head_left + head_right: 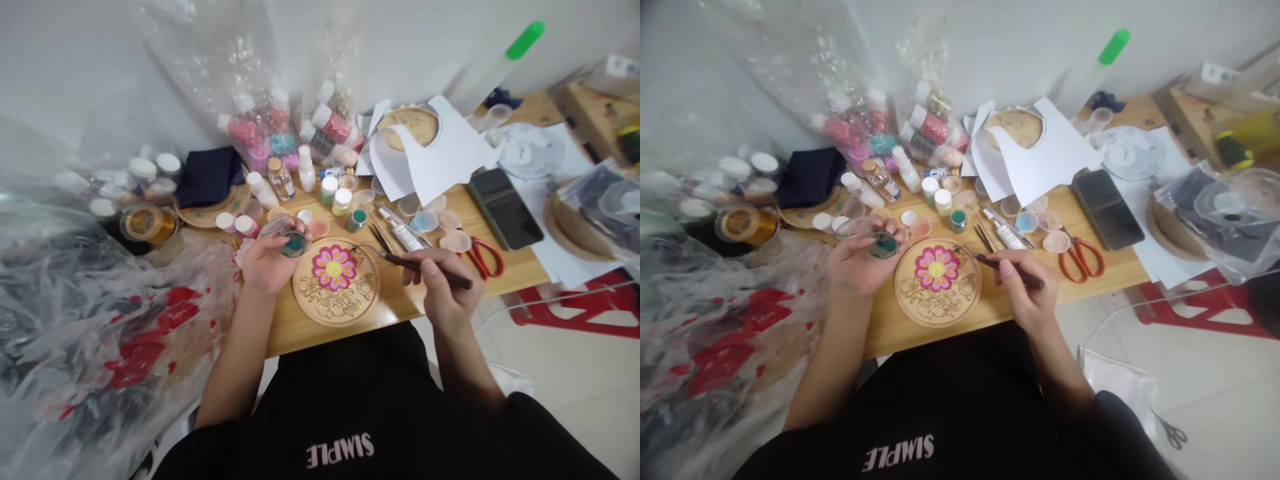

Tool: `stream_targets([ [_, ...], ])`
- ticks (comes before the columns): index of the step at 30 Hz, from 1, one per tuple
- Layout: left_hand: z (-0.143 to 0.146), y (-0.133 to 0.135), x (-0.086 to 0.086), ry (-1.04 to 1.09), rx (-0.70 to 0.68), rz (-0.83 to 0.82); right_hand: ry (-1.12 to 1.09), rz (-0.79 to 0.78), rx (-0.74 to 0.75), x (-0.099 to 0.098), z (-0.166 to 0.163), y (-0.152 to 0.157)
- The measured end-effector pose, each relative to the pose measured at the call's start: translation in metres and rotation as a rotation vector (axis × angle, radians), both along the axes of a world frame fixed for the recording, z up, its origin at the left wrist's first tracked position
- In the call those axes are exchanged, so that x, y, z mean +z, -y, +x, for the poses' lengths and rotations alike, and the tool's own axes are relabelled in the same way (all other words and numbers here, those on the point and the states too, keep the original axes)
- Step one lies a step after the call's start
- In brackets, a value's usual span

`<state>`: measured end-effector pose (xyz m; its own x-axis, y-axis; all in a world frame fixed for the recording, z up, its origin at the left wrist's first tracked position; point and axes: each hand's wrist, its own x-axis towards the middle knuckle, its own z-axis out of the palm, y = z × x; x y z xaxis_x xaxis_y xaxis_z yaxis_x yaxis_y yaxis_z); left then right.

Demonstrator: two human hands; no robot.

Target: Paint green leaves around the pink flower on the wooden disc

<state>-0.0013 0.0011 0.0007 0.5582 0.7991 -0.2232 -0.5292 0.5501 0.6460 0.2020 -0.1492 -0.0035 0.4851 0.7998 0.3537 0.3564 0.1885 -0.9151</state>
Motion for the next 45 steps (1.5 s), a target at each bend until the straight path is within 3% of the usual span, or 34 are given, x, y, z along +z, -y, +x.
stream_targets([
  [8, 0.001, -0.001, 0.0, -0.14, -0.025, 0.067, -0.417, 0.006, -0.074, -0.009, 0.002, -0.004],
  [17, 0.002, 0.003, -0.006, -0.179, -0.047, 0.207, -0.699, -0.046, 0.059, -0.021, -0.012, -0.006],
  [22, 0.001, 0.002, -0.007, -0.214, -0.046, 0.21, -0.739, -0.049, 0.127, -0.029, -0.009, -0.005],
  [32, 0.001, 0.004, -0.001, -0.316, -0.065, 0.201, -0.736, -0.104, 0.107, -0.028, -0.008, -0.006],
  [40, -0.007, 0.008, 0.01, -0.434, -0.33, 0.131, -0.747, -0.191, 0.182, -0.023, -0.007, 0.016],
  [45, -0.004, 0.007, 0.007, -0.381, -0.346, 0.197, -0.752, -0.153, 0.113, -0.022, 0.001, 0.023],
])
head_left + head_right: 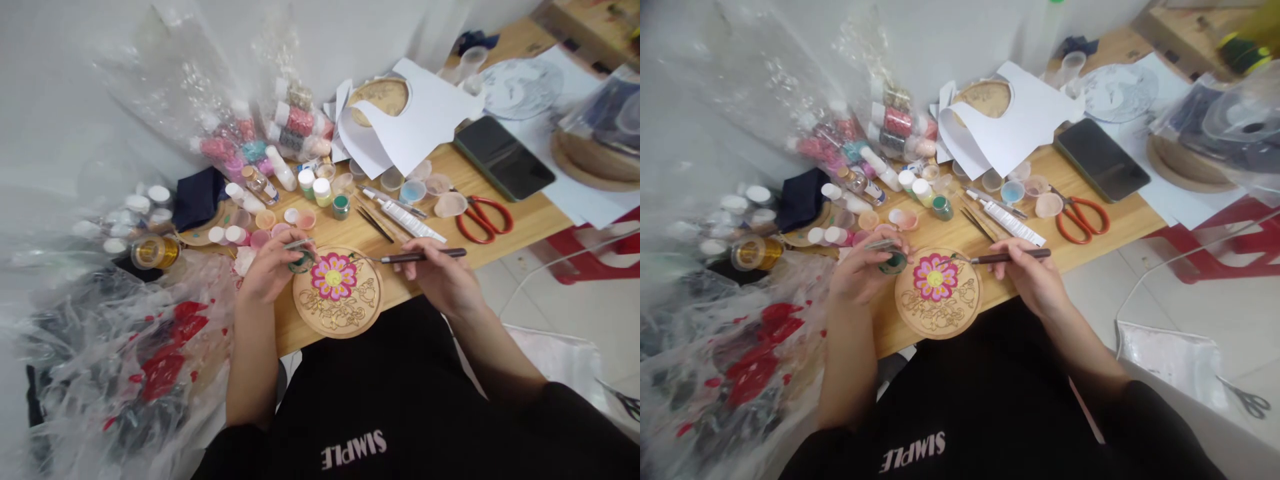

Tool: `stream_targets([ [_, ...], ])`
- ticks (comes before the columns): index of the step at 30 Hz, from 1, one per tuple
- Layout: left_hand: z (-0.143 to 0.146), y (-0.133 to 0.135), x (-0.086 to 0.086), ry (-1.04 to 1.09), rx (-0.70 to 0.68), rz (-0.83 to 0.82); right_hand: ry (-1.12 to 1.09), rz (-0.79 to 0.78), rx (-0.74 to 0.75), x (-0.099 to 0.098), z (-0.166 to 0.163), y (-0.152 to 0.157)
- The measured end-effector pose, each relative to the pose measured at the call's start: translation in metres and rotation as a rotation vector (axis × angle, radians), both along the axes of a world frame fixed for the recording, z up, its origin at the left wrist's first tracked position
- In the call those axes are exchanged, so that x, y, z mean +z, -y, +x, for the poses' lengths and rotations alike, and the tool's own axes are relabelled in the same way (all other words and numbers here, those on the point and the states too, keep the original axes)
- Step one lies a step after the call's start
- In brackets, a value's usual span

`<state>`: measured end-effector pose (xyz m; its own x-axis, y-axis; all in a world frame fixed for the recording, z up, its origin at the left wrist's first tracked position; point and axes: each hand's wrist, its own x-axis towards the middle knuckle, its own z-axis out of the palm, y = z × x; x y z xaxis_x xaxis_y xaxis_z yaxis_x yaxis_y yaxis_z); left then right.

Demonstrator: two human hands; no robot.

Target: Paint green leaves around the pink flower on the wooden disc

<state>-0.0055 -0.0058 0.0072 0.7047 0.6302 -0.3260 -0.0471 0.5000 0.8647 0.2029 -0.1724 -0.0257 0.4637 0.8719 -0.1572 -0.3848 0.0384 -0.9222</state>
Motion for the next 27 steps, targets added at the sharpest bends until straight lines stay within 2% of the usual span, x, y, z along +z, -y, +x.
stream_targets([
  [4, 0.009, -0.003, -0.005, -0.006, -0.059, 0.075, 0.108, 0.048, -0.146, -0.001, 0.01, 0.002],
  [9, 0.022, -0.007, -0.007, -0.068, -0.197, 0.075, 0.351, 0.074, -0.172, -0.001, 0.012, 0.008],
  [16, 0.035, -0.012, -0.009, -0.058, -0.233, 0.103, 0.648, 0.095, -0.243, -0.001, 0.0, 0.015],
  [20, 0.033, -0.016, -0.018, -0.016, -0.27, 0.125, 0.817, 0.086, -0.244, -0.004, -0.008, 0.016],
  [27, 0.026, -0.019, -0.025, 0.054, -0.261, 0.124, 0.992, 0.034, -0.345, -0.007, -0.024, 0.011],
])
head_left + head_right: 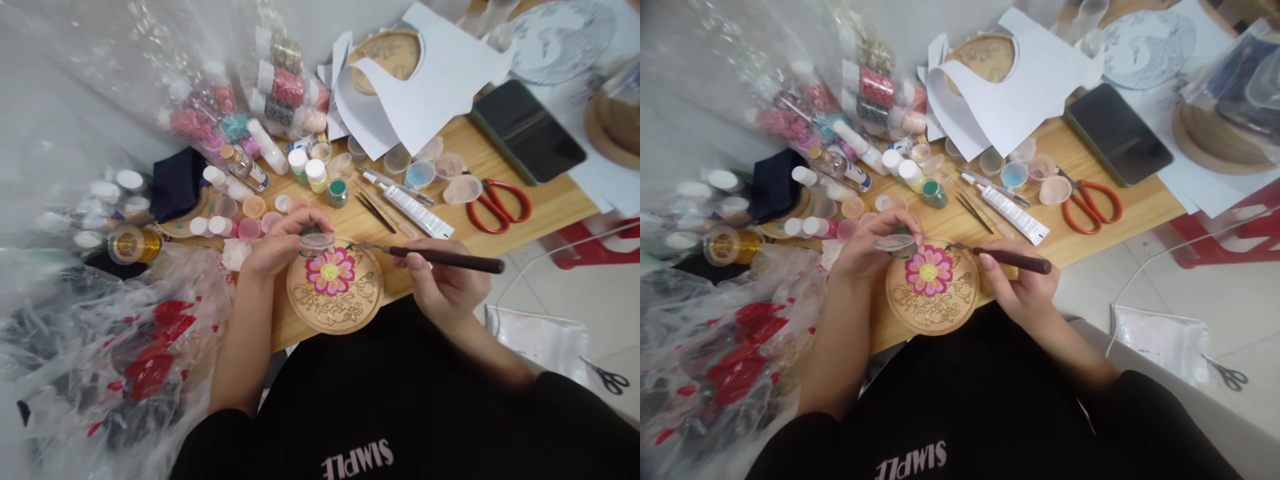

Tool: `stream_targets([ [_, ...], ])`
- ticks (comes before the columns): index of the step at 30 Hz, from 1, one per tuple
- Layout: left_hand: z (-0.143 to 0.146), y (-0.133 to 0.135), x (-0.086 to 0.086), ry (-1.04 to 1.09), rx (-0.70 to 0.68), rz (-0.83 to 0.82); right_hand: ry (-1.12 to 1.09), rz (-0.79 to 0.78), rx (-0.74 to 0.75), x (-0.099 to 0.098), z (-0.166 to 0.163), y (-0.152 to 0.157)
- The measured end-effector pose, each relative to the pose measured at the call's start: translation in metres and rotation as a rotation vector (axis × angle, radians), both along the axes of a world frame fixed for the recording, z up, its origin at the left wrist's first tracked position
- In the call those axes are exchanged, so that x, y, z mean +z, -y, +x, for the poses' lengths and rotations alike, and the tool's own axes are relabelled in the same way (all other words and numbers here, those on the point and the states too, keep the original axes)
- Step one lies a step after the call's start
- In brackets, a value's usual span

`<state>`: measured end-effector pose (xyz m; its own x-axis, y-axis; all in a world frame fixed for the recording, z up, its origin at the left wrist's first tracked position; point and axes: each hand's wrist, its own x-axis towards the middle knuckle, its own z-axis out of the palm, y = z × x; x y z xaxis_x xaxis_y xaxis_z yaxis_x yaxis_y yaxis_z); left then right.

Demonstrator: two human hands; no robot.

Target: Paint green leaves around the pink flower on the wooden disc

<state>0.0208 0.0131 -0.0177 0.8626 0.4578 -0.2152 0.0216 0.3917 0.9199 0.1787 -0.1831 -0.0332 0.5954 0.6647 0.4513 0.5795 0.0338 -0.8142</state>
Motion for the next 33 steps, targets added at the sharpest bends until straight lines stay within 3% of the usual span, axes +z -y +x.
stream_targets([
  [7, -0.002, 0.001, -0.01, 0.048, -0.029, -0.009, 0.229, 0.081, 0.039, 0.001, -0.003, -0.009],
  [33, -0.002, 0.0, -0.013, 0.041, -0.009, -0.009, 0.26, 0.041, 0.082, 0.002, -0.004, -0.013],
])
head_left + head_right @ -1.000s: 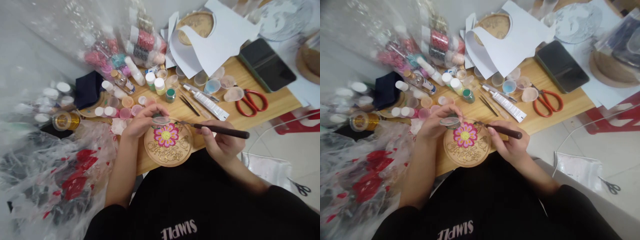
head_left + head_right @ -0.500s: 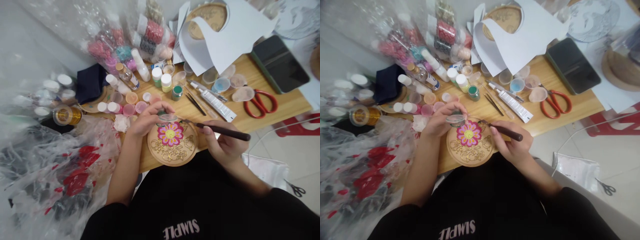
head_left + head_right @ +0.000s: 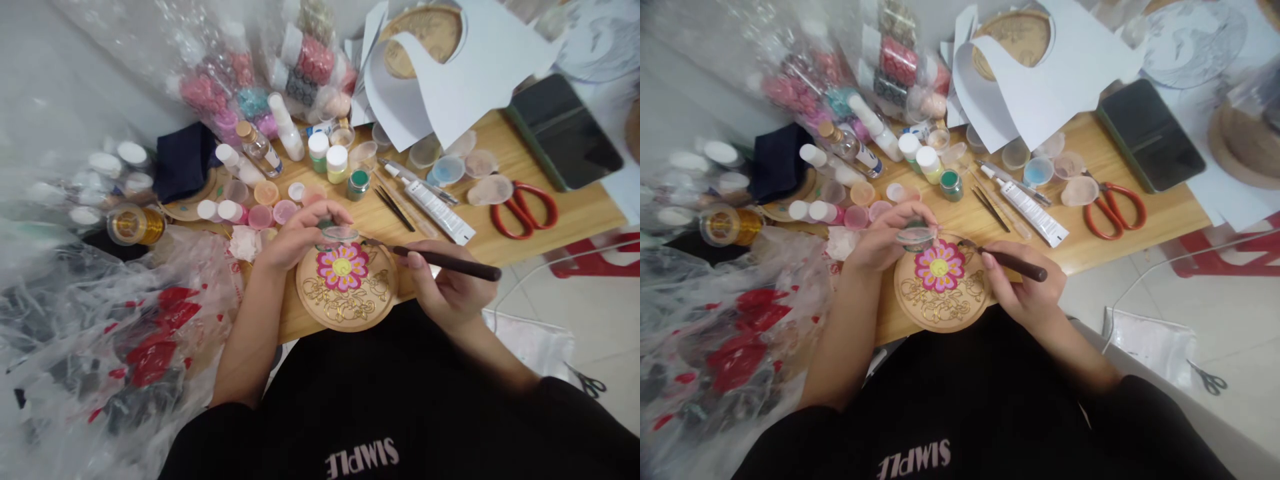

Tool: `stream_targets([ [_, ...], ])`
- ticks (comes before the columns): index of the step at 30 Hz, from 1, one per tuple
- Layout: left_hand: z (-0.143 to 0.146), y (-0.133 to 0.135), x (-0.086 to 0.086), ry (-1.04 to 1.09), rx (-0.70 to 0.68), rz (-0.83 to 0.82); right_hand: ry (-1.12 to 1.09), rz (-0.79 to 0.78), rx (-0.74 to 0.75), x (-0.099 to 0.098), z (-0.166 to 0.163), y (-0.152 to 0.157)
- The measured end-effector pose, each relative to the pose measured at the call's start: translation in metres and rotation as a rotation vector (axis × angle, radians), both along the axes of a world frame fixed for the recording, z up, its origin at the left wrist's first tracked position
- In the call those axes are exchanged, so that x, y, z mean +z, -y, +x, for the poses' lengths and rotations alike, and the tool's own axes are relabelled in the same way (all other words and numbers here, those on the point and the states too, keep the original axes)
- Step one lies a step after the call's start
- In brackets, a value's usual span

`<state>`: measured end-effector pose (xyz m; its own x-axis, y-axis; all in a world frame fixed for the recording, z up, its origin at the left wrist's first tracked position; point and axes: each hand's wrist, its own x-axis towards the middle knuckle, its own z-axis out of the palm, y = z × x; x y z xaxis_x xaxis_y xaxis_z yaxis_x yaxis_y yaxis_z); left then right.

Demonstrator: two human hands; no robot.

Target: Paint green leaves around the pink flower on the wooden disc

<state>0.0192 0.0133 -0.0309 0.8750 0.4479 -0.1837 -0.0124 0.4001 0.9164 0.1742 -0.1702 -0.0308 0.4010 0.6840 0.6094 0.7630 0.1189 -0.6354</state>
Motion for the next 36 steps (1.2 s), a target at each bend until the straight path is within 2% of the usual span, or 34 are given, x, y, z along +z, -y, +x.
stream_targets([
  [19, 0.0007, -0.0009, 0.0015, -0.038, 0.048, -0.081, -0.018, -0.028, -0.005, 0.0002, 0.005, -0.0058],
  [36, 0.0001, -0.0008, 0.0004, -0.014, 0.038, -0.047, -0.065, -0.011, -0.014, -0.0017, 0.0056, -0.0039],
])
